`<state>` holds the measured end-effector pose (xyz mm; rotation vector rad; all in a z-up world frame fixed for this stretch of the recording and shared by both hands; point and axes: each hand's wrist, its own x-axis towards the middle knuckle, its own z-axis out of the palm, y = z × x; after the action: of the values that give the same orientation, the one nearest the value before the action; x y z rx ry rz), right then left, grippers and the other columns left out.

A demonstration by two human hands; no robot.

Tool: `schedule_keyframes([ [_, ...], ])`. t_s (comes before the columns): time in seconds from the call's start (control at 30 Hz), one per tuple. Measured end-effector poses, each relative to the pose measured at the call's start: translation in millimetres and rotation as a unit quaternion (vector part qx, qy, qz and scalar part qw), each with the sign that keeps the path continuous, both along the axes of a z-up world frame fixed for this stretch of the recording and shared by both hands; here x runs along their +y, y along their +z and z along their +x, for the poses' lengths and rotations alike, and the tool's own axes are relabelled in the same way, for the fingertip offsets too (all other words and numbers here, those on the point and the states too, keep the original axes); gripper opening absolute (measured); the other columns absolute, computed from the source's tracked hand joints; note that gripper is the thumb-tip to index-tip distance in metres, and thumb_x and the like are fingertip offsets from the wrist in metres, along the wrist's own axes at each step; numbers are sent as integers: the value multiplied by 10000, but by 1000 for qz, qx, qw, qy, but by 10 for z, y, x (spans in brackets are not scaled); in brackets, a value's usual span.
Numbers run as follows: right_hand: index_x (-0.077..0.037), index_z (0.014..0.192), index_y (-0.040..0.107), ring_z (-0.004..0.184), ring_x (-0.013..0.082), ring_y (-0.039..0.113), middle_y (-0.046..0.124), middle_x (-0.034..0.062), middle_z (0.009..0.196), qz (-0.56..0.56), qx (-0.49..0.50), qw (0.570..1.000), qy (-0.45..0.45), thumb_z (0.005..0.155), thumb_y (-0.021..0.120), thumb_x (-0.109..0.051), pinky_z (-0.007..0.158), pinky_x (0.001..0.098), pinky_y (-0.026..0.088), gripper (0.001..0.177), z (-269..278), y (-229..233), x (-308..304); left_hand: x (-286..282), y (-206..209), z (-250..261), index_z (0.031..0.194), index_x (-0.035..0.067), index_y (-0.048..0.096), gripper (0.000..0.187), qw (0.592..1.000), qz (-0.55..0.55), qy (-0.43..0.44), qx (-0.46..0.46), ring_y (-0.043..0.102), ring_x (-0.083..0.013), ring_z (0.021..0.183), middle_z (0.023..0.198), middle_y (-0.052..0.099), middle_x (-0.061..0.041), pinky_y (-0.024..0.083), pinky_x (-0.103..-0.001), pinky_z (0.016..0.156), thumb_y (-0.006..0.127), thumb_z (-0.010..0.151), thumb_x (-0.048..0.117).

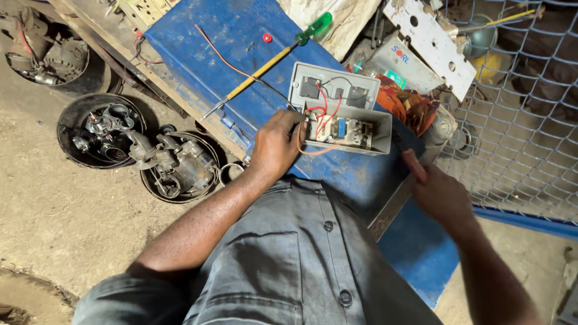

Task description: The person works on a small electrical box, using pliers and a screwdriver to strip wires, connect them to terminals, and test the device with a battery. They move between a workbench and a battery station, handling wires, a circuit board, and the box casing throughout.

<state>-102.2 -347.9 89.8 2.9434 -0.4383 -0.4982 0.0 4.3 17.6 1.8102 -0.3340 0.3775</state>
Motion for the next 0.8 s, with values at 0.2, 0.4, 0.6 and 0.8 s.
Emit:
schedule_keyframes([
  [0.2, -9, 1073, 698, 950, 254, 707, 751, 136, 1067, 480, -71, 856, -179, 705, 537, 47, 693, 407, 545, 405, -2, 225, -532, -27, -62, 45, 1007, 29, 688, 81, 1000, 18, -2, -23, 682, -403, 896, 964, 677, -186, 553, -478, 783, 683, 940, 73],
  [0.4, -227, 1335, 751, 1013, 295, 588, 655, 103, 1226, -107, -179, 914, 349, 922, 665, -126, 840, 459, 414, 433, 150, 917, 286, -57, -116, 63, 1034, 24, 691, 102, 999, 20, -5, -29, 683, -395, 905, 976, 675, -179, 556, -479, 794, 667, 949, 77],
  [0.6, -163, 1199, 720, 1165, 213, 597, 627, 74, 1219, -327, -212, 783, 485, 1066, 547, -513, 1021, 521, 420, 413, 712, 1290, 1247, -56, -87, 72, 1025, 21, 698, 112, 999, 29, -10, -22, 673, -404, 922, 991, 679, -191, 550, -485, 805, 669, 930, 73],
  [0.8, -162, 1131, 698, 1221, 224, 598, 633, 94, 1231, -379, -208, 732, 528, 1064, 524, -552, 1115, 642, 349, 432, 946, 1349, 1472, -52, -115, 68, 1042, 10, 686, 125, 999, 27, -16, -33, 674, -405, 933, 993, 670, -193, 557, -484, 814, 658, 935, 69],
])
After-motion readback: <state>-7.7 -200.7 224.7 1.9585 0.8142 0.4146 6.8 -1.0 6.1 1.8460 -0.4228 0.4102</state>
